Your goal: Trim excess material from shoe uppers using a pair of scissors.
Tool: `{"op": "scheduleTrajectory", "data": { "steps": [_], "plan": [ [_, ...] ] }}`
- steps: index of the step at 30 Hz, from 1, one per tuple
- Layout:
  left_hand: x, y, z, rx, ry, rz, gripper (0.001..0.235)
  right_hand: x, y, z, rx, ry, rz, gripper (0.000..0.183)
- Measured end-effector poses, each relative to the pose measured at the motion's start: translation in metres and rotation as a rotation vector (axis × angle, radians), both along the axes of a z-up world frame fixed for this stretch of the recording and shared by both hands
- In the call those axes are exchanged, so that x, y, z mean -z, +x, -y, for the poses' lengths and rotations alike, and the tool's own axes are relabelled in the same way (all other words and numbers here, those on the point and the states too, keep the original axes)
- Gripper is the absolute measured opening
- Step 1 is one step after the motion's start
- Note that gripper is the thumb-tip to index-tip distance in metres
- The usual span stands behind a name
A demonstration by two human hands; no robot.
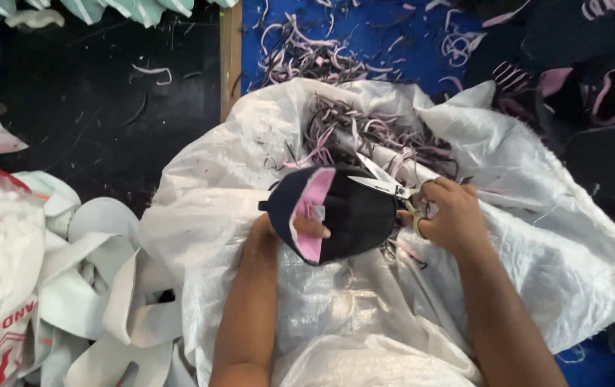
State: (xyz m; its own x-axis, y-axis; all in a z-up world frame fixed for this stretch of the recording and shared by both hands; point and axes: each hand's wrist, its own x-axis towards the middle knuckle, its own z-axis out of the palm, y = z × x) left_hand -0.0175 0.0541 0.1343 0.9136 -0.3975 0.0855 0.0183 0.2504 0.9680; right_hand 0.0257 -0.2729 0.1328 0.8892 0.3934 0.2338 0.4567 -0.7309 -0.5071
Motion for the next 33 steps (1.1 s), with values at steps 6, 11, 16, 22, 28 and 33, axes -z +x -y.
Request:
{"op": "scheduleTrajectory", "data": {
  "steps": [6,11,16,22,28,33],
  "plan": [
    [0.046,-0.003,-0.004,0.076,0.172,-0.132,0.079,0.008,-0.002,0.002,0.03,-0.097,-0.107,0.031],
    [0.032,-0.004,0.002,0.093,0.046,-0.199,0.074,0.006,-0.002,0.0,0.028,-0.022,-0.16,0.033],
    [0.019,0.0,0.007,0.118,0.078,-0.163,0.069,0.022,-0.003,0.004,-0.017,0.041,-0.084,0.019],
    [0.11,0.002,0.017,-0.174,-0.147,-0.042,0.062,0.035,-0.001,0.011,0.126,-0.027,-0.328,0.048],
    [0.044,0.008,0.031,-1.081,0.942,0.561,0.047,0.048,0.005,0.023,0.163,0.373,-0.445,0.025],
    [0.043,-0.001,0.035,-1.014,1.0,0.667,0.05,0.063,0.013,0.033,-0.172,0.786,-0.724,0.051]
  ]
}}
